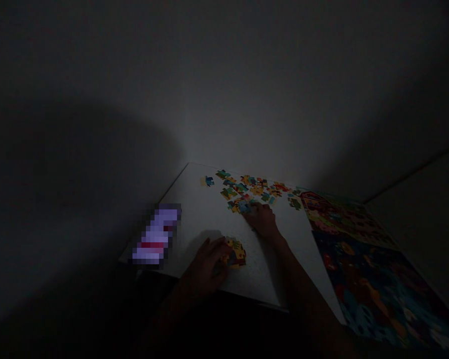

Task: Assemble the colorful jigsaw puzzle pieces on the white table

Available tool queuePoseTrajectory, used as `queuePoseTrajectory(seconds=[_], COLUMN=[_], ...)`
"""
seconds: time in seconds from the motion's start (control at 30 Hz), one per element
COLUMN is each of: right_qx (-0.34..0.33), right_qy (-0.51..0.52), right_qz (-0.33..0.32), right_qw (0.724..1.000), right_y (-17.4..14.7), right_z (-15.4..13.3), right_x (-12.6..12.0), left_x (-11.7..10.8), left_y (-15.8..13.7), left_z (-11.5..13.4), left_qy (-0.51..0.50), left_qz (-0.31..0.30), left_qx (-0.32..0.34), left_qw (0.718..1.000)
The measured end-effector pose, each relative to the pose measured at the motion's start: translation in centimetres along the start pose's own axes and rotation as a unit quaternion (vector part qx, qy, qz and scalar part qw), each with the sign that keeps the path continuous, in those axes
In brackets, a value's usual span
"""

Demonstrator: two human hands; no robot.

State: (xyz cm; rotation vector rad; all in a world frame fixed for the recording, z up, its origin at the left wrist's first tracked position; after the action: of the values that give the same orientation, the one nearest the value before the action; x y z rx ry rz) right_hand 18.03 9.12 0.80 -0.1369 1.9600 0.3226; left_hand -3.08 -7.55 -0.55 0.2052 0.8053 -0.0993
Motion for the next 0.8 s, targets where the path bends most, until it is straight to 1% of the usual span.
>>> queuePoseTrajectory(seconds=[0.13, 0.23, 0.3, 0.37, 0.47, 0.6, 0.67, 0.73, 0.8], right_qx=[0.012, -0.019, -0.038, -0.042, -0.046, -0.058, -0.062, -0.076, -0.085], right_qy=[0.038, 0.053, 0.070, 0.104, 0.147, 0.122, 0.100, 0.068, 0.028], right_qz=[0.012, 0.022, -0.001, -0.041, -0.070, -0.061, -0.033, 0.001, 0.016], right_qw=[0.999, 0.998, 0.997, 0.993, 0.986, 0.989, 0.993, 0.995, 0.996], right_y=[0.1, 0.4, 0.9, 1.6, 2.5, 2.9, 2.9, 2.9, 2.7], right_z=[0.4, 0.7, 1.0, 1.3, 1.9, 2.7, 2.7, 2.2, 1.2], right_x=[0.2, 0.2, 0.2, 0.1, -0.3, -0.7, -0.5, 0.0, 0.7], left_x=[0.5, 0.6, 0.5, 0.3, 0.1, 0.2, 0.2, 0.3, 0.3], left_y=[0.0, 0.2, 0.2, 0.3, 0.2, 0.2, 0.2, 0.1, 0.1], left_z=[-0.5, -0.5, -0.3, -0.1, 0.1, 0.0, -0.2, -0.4, -0.7], left_qy=[0.014, 0.002, -0.005, -0.012, -0.018, -0.021, -0.020, -0.019, -0.020], left_qz=[0.005, -0.007, -0.019, -0.024, -0.027, -0.025, -0.026, -0.025, -0.020], left_qx=[0.007, -0.005, -0.021, -0.033, -0.022, -0.009, -0.004, 0.007, 0.015], left_qw=[1.000, 1.000, 1.000, 0.999, 0.999, 0.999, 0.999, 0.999, 0.999])
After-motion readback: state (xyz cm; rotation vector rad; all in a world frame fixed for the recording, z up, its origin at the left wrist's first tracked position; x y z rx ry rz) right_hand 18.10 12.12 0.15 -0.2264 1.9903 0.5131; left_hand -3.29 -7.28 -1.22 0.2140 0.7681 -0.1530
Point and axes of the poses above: each hand's wrist, its own y-axis towards the middle knuckle, its own x-axis out of the palm, z = x × y, the point moved 2 cm from there along y, towards the middle knuckle, and after that the axes turned 13 degrees about -x, right-handed, at the moved point
